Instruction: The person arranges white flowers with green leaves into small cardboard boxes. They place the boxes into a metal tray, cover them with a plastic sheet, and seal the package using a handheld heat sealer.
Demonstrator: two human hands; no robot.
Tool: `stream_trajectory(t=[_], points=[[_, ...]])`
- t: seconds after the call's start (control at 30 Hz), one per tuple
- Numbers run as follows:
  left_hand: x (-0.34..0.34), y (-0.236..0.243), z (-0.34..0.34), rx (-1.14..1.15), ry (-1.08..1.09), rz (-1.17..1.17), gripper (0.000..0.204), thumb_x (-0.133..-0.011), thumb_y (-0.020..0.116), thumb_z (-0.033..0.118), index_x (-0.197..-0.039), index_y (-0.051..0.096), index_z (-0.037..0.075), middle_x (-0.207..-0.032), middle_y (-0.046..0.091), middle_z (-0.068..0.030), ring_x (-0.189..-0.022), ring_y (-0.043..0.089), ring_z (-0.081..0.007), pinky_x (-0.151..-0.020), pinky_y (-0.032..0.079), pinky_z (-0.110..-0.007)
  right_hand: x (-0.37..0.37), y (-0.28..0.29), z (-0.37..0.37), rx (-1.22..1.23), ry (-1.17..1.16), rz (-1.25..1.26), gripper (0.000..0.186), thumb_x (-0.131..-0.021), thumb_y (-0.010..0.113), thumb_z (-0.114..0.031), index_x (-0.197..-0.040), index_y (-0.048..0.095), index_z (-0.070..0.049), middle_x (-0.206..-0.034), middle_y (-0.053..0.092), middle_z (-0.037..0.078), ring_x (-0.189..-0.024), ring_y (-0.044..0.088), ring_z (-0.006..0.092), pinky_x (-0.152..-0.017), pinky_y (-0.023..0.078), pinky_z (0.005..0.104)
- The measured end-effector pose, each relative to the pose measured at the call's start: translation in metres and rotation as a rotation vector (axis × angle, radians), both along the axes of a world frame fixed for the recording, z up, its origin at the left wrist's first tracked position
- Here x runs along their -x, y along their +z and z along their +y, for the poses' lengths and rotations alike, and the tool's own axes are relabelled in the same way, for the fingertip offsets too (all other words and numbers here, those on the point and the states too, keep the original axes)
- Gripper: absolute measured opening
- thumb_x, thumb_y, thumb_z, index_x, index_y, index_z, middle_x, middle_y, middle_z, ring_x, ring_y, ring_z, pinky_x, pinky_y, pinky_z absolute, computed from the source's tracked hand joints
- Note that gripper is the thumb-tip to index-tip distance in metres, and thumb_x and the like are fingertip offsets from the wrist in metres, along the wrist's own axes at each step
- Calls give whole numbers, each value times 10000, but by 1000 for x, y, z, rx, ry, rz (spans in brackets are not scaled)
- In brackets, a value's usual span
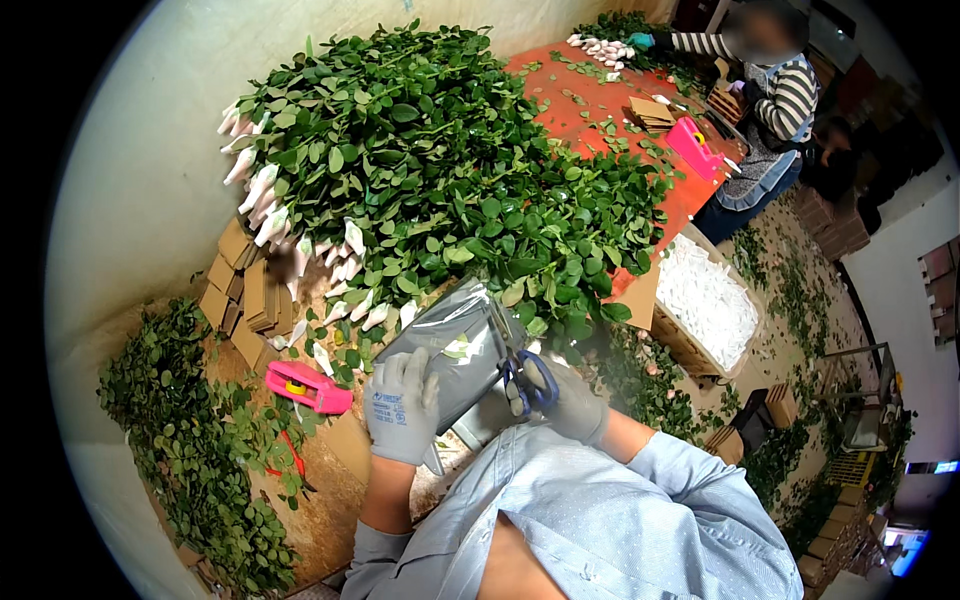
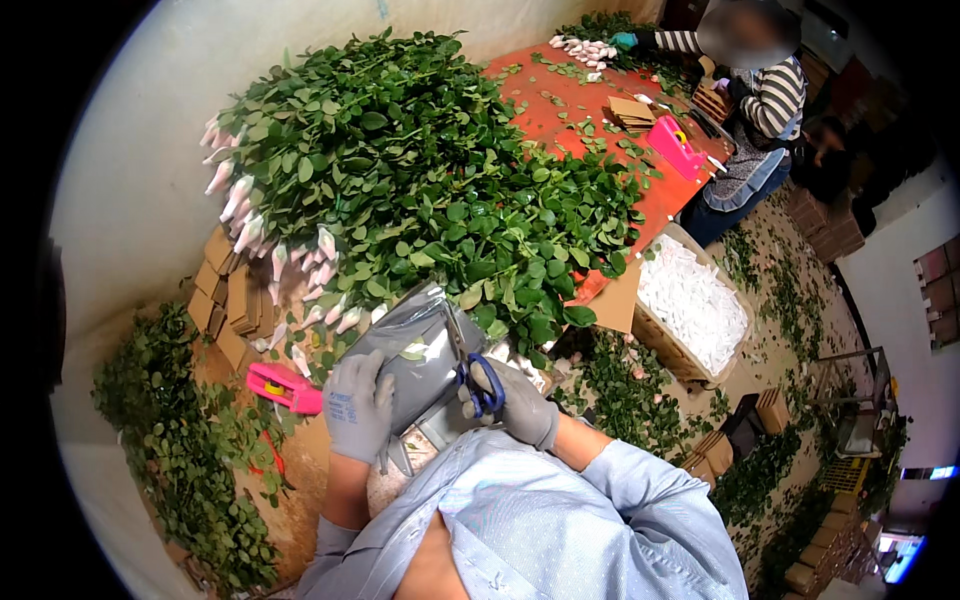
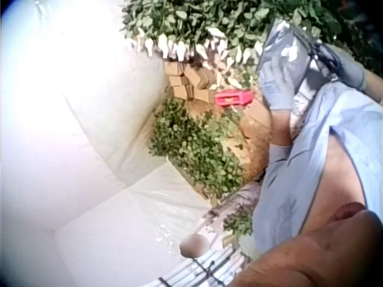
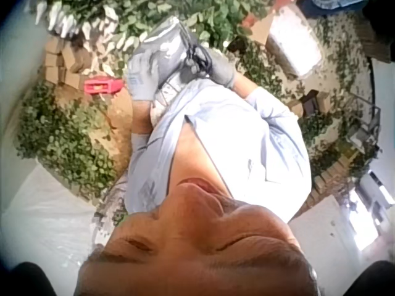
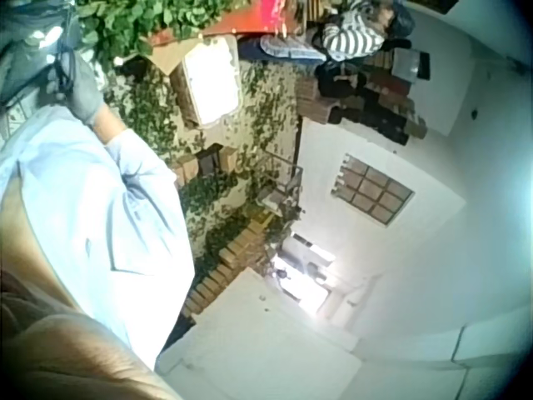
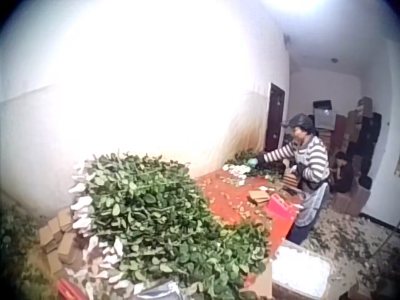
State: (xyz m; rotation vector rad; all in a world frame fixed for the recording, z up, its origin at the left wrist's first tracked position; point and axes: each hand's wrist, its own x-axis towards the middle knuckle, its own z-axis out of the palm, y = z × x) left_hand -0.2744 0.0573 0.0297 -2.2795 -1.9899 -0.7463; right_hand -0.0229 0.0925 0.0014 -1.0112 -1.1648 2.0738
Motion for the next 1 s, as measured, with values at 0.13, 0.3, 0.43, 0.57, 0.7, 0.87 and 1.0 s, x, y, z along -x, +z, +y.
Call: stream_trajectory(t=[0.13, 0.3, 0.43, 0.57, 0.7, 0.87, 1.0], points=[[1, 1, 4, 103, 31, 66, 379, -815, 728, 148, -1179, 646, 86, -1040, 626, -104, -976, 600, -334, -837, 469, -454, 4, -20, -6, 259, -68, 188, 466, -1023, 554, -546, -1128, 603, -95, -898, 630, -7, -748, 599, 70, -582, 437, 208], [4, -4, 4, 132, 2, 117, 423, -816, 735, 187, -1212, 628, 81, -1066, 602, -101, -956, 571, -317, -824, 469, -448, 17, -5, 1, 515, -187, 359, 447, -1005, 596, -535, -1103, 620, -100, -899, 646, 0, -758, 622, 100, -627, 477, 224], [0, -4, 5, 73, 9, 61, 349, -811, 723, 148, -1150, 669, 84, -1040, 622, -102, -969, 594, -330, -829, 473, -453, 28, -11, 12, 551, -319, 506, 365, -994, 653, -448, -1097, 631, -98, -917, 661, 12, -765, 637, 129, -680, 526, 255], [3, -5, 2, 28, 8, 48, 350, -805, 726, 135, -1147, 673, 80, -1031, 626, -103, -960, 595, -333, -832, 475, -452, 28, -21, 17, 454, -358, 532, 289, -1003, 665, -376, -1078, 600, -104, -899, 643, 7, -763, 628, 109, -675, 524, 230], [8, -5, 0, 54, 38, 21, 357, -791, 741, 128, -1137, 670, 72, -1032, 632, -104, -950, 595, -336, -826, 479, -451, 16, 0, 28, 166, -331, 341, 267, -1028, 642, -294, -1159, 567, -74, -893, 608, -1, -756, 603, 76, -656, 487, 217], [21, -1, 0, 29, 16, -12, 412, -745, 786, 123, -1133, 659, 66, -1049, 640, -98, -940, 599, -334, -806, 487, -448, -30, 16, 39, -996, 81, -546, 472, -888, 746, -280, -1271, 605, -42, -1032, 683, 115, -901, 692, 269, -795, 553, 360], [33, -7, -10, -24, 45, -5, 473, -740, 807, 149, -1175, 638, 70, -1109, 636, -112, -996, 585, -349, -849, 474, -468, -42, 50, 63, -1142, 512, -1033, 485, -908, 674, -393, -1298, 609, -112, -1003, 642, 143, -938, 660, 356, -801, 524, 448]])
